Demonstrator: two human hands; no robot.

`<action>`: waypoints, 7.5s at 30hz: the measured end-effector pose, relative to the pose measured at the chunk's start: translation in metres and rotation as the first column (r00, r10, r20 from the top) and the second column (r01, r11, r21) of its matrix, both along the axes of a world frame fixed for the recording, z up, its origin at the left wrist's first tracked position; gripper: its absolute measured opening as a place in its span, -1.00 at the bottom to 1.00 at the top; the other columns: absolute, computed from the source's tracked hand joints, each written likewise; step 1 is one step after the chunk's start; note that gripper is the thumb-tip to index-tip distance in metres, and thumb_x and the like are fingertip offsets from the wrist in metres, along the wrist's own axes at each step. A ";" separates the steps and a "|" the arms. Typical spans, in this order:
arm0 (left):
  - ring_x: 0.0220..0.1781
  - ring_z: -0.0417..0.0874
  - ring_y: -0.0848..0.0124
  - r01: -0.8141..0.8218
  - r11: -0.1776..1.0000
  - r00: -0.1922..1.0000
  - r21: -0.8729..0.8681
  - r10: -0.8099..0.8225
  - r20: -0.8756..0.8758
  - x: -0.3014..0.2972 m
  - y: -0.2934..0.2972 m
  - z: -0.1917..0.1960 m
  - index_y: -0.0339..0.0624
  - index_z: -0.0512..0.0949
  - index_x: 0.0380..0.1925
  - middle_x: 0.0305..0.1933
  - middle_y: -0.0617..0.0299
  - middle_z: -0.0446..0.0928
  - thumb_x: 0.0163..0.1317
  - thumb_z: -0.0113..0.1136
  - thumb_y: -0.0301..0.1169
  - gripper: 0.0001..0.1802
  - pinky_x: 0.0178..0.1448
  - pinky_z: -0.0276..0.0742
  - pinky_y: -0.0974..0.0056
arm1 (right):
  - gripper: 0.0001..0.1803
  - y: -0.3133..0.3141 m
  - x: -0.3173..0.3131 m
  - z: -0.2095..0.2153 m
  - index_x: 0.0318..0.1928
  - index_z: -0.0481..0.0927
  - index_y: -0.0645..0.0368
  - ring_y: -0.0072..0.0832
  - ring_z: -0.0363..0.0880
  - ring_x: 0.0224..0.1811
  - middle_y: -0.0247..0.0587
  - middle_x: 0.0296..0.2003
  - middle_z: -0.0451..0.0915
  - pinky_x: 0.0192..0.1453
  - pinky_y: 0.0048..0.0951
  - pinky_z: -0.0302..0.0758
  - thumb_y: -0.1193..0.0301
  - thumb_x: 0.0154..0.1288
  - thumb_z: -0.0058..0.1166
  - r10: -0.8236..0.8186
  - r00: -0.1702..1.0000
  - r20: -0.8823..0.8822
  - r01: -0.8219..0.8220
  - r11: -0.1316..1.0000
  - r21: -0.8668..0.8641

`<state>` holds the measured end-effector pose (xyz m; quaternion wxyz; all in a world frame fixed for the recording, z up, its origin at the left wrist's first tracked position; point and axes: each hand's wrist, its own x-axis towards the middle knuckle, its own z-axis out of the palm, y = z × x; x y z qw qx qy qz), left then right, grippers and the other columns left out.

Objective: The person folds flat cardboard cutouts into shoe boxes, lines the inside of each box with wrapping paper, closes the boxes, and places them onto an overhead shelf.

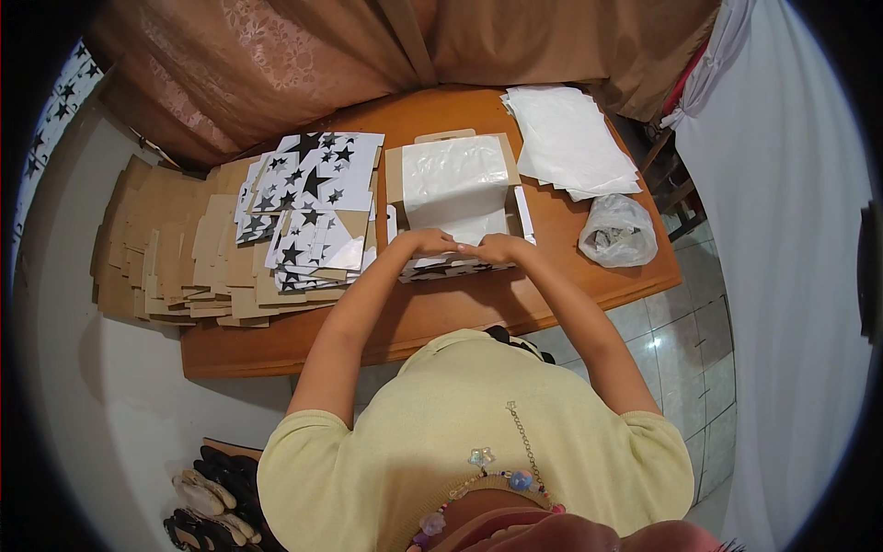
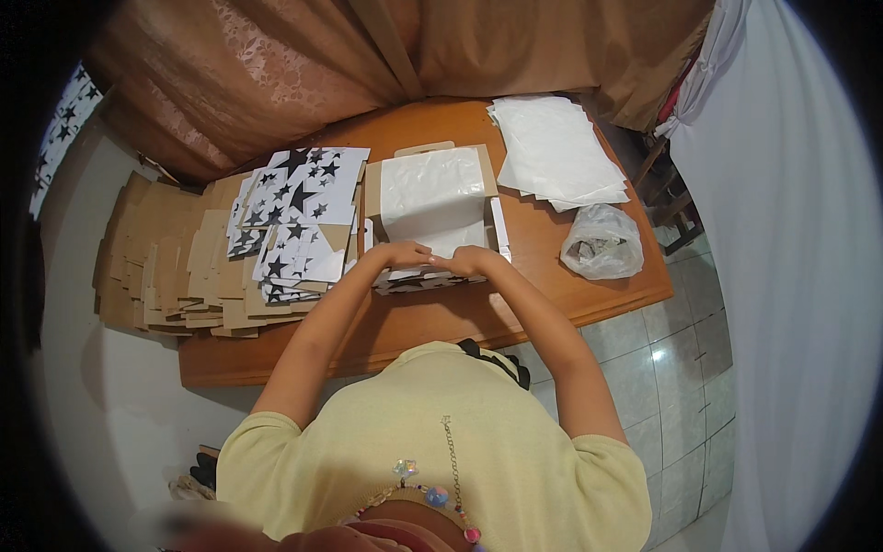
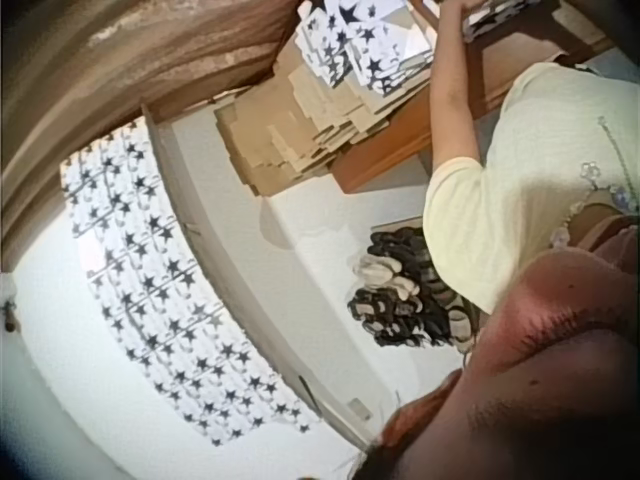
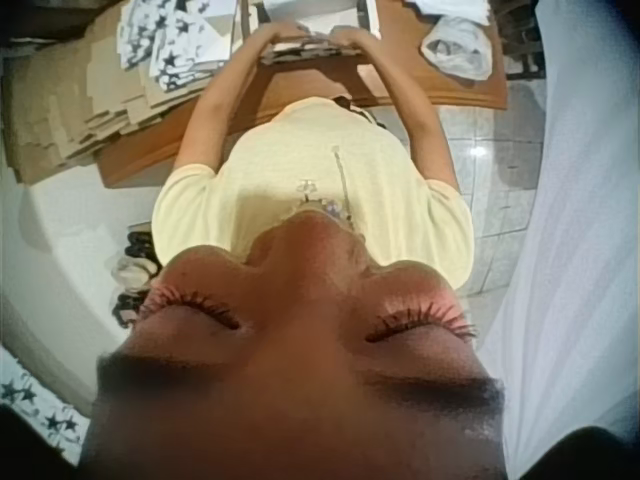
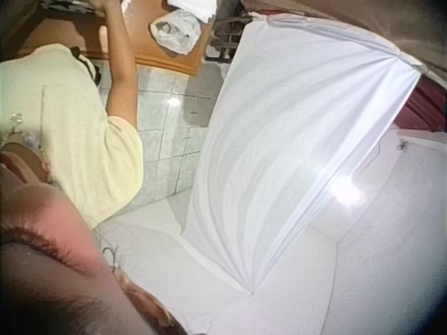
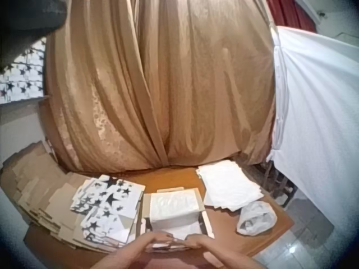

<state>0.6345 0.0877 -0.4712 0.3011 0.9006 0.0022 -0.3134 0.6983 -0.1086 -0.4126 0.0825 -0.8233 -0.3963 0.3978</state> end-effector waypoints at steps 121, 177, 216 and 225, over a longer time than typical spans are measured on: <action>0.05 0.50 0.12 -0.453 0.754 0.547 -0.476 0.657 0.520 -0.060 -0.051 0.074 -0.19 0.51 -0.07 -0.04 0.00 0.51 0.14 0.16 -0.36 -0.66 0.07 0.43 0.15 | -0.68 -0.082 0.040 -0.017 -0.10 0.55 0.13 -0.24 0.43 -0.11 -0.12 -0.16 0.46 -0.01 -0.31 0.39 0.43 0.07 0.12 -0.771 0.637 -0.017 0.296 0.224 0.928; 0.07 0.41 -0.02 -0.332 0.906 0.519 -0.263 0.409 0.751 -0.030 -0.075 0.043 -0.18 0.41 0.00 0.01 -0.05 0.35 -0.18 0.24 -0.67 -0.40 0.12 0.40 0.08 | -0.77 -0.112 0.018 0.003 -0.28 0.64 0.08 -0.19 0.36 -0.09 -0.18 -0.24 0.47 0.01 -0.22 0.33 0.59 0.04 0.02 -0.678 0.686 0.264 0.117 0.460 0.880; 0.01 0.43 0.35 -0.084 0.995 0.497 -0.049 0.084 0.864 -0.077 -0.136 0.025 0.05 0.52 -0.06 -0.13 0.32 0.48 0.05 0.17 -0.48 -0.62 0.21 0.05 -0.02 | -0.29 -0.088 0.112 -0.047 0.15 0.26 0.32 -0.10 0.43 -0.01 0.10 -0.07 0.46 0.12 -0.20 0.33 0.21 0.05 0.18 -0.916 0.396 0.060 0.606 0.310 0.732; 0.04 0.43 0.31 -0.290 0.957 0.313 0.003 0.092 0.945 -0.043 -0.107 0.017 0.01 0.50 -0.01 -0.11 0.30 0.48 0.09 0.16 -0.48 -0.60 0.22 0.02 0.01 | -0.52 -0.077 0.108 -0.044 0.16 0.27 0.26 -0.47 0.41 -0.08 -0.17 -0.13 0.47 0.06 -0.46 0.33 0.30 0.29 -0.04 -0.627 0.591 -0.507 0.500 -0.209 0.841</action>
